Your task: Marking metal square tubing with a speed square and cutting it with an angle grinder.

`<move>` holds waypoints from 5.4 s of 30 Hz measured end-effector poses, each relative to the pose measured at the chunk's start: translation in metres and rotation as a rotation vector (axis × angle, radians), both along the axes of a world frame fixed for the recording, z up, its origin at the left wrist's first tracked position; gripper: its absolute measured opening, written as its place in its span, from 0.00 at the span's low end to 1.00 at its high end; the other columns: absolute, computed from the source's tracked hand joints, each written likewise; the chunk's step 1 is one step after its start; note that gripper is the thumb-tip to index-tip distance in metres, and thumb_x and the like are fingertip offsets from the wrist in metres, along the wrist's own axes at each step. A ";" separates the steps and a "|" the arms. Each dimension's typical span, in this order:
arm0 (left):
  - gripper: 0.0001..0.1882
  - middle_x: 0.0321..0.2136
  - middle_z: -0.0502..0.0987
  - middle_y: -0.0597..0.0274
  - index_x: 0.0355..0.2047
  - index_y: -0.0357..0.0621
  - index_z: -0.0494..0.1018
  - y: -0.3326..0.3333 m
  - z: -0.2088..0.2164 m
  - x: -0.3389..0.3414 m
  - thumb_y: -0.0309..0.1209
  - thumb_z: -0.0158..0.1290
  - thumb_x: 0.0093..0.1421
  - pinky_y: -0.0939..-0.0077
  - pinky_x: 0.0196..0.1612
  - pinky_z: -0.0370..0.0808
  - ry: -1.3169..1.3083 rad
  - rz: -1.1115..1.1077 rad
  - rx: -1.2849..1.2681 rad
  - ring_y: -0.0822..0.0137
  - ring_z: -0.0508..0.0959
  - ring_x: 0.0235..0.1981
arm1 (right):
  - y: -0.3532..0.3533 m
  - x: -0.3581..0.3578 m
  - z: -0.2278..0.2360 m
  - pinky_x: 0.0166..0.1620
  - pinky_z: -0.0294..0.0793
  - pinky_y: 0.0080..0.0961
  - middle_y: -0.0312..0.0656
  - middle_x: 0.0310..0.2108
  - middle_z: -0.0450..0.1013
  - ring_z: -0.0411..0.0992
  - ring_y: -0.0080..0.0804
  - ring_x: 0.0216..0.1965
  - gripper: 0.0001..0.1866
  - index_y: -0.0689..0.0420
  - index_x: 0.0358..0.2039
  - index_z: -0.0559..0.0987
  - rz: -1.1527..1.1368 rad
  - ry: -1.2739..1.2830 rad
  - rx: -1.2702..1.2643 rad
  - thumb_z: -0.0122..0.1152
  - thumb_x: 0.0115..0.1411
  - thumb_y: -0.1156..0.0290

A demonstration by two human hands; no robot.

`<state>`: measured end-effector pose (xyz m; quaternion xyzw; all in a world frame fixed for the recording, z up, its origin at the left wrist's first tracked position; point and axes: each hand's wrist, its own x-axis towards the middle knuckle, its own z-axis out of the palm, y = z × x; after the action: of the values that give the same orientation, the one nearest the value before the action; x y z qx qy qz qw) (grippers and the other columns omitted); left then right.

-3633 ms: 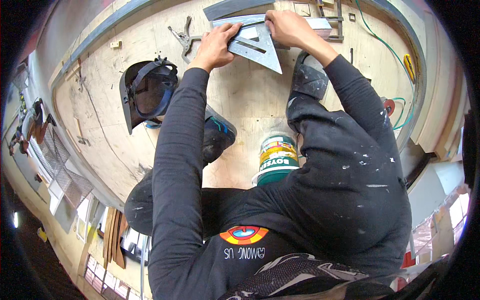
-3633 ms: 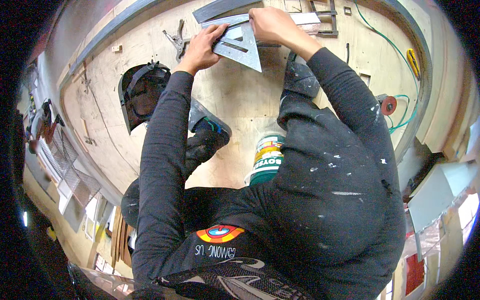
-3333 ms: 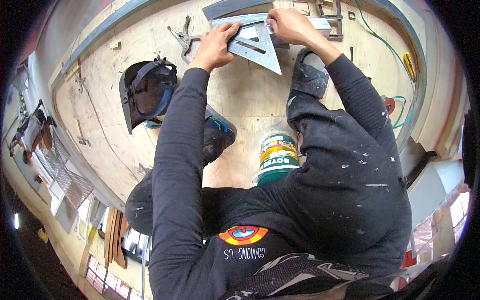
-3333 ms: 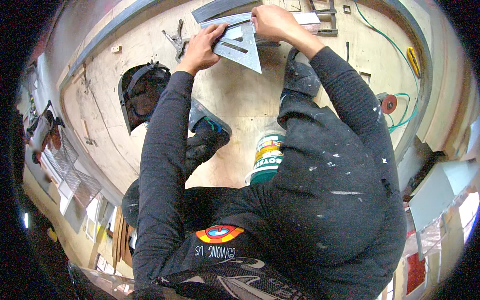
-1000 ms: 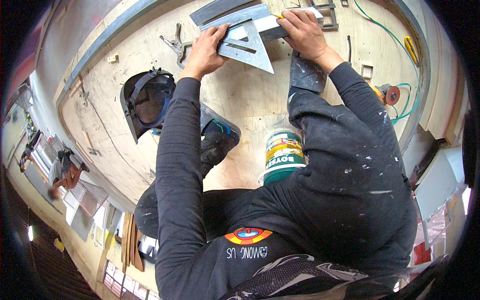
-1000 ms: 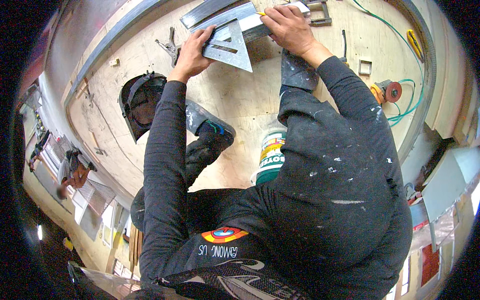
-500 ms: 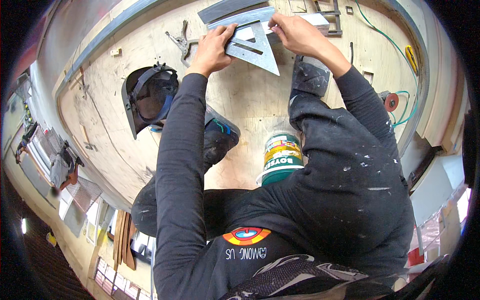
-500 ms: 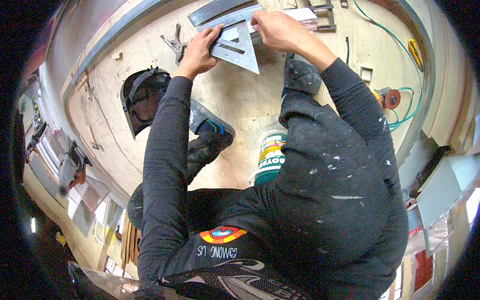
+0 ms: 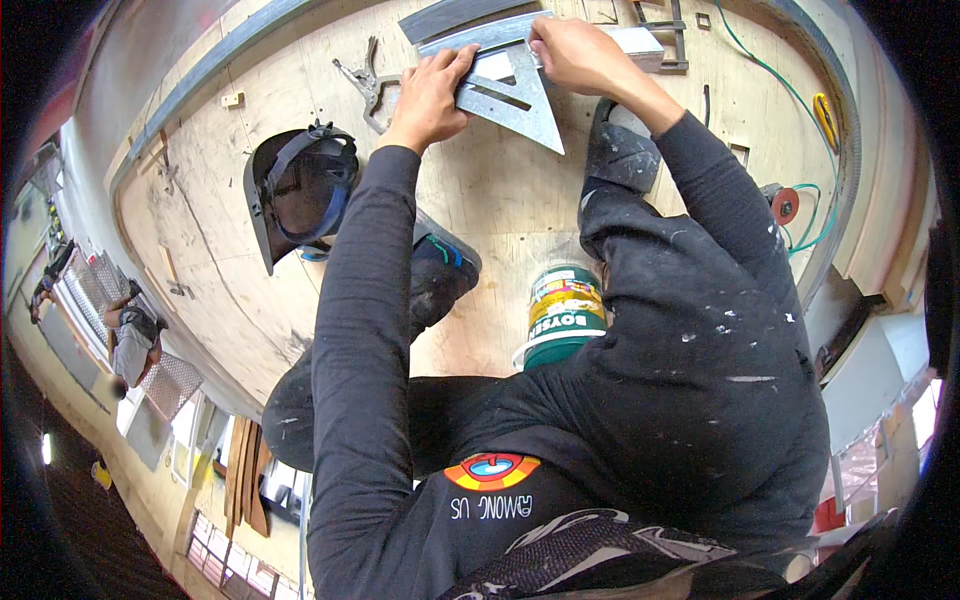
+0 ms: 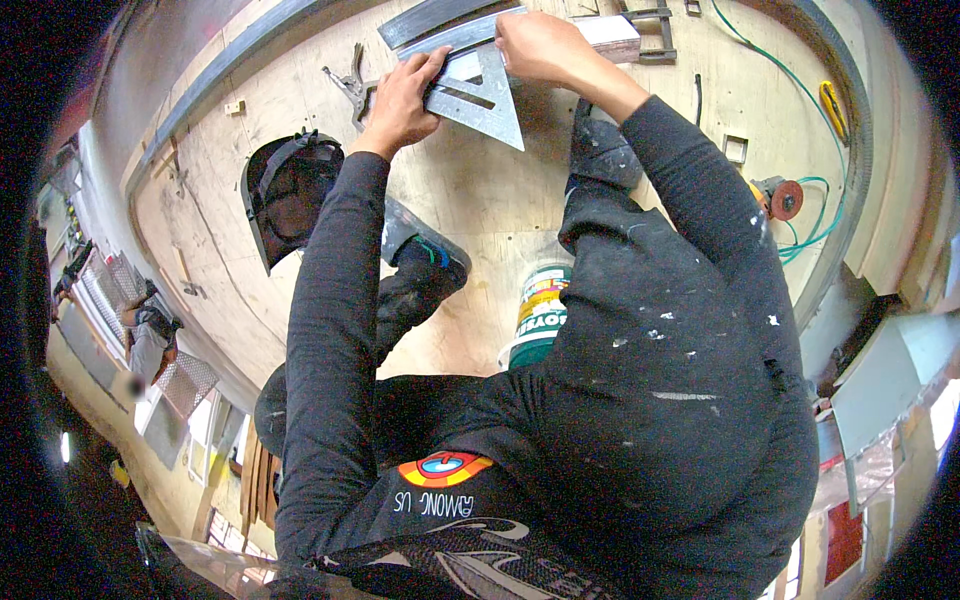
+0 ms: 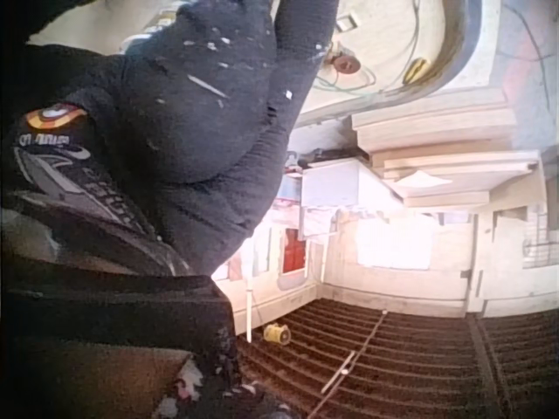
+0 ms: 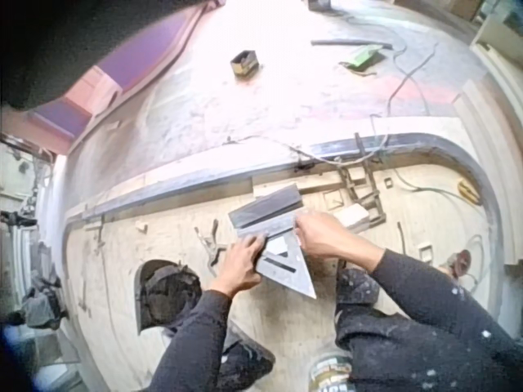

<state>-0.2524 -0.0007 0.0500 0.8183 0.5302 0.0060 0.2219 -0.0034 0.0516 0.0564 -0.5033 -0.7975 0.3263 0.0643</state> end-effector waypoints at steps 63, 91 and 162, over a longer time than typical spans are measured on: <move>0.53 0.55 0.71 0.62 0.70 0.56 0.59 -0.042 -0.006 0.013 0.28 0.65 0.40 0.58 0.58 0.61 0.079 0.005 0.214 0.57 0.70 0.55 | -0.030 0.067 -0.012 0.62 0.64 0.43 0.46 0.55 0.69 0.66 0.44 0.60 0.35 0.56 0.60 0.70 0.213 -0.146 0.197 0.71 0.52 0.65; 0.38 0.51 0.67 0.61 0.70 0.52 0.58 -0.058 -0.026 0.022 0.32 0.54 0.59 0.49 0.59 0.59 0.219 0.011 0.397 0.57 0.66 0.53 | -0.104 0.020 -0.025 0.38 0.78 0.38 0.50 0.30 0.77 0.78 0.47 0.32 0.23 0.59 0.57 0.75 -0.025 0.152 0.236 0.59 0.61 0.76; 0.29 0.44 0.75 0.48 0.46 0.36 0.75 -0.039 0.004 0.050 0.37 0.66 0.45 0.54 0.52 0.71 -0.192 0.358 0.248 0.46 0.74 0.47 | -0.015 0.083 0.024 0.64 0.59 0.39 0.38 0.58 0.70 0.67 0.37 0.59 0.32 0.47 0.59 0.73 0.233 0.099 0.674 0.70 0.53 0.64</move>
<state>-0.2020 -0.0394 0.0535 0.7280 0.6385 0.1879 0.1646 0.0791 0.0368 0.0807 -0.3431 -0.9083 0.0743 0.2274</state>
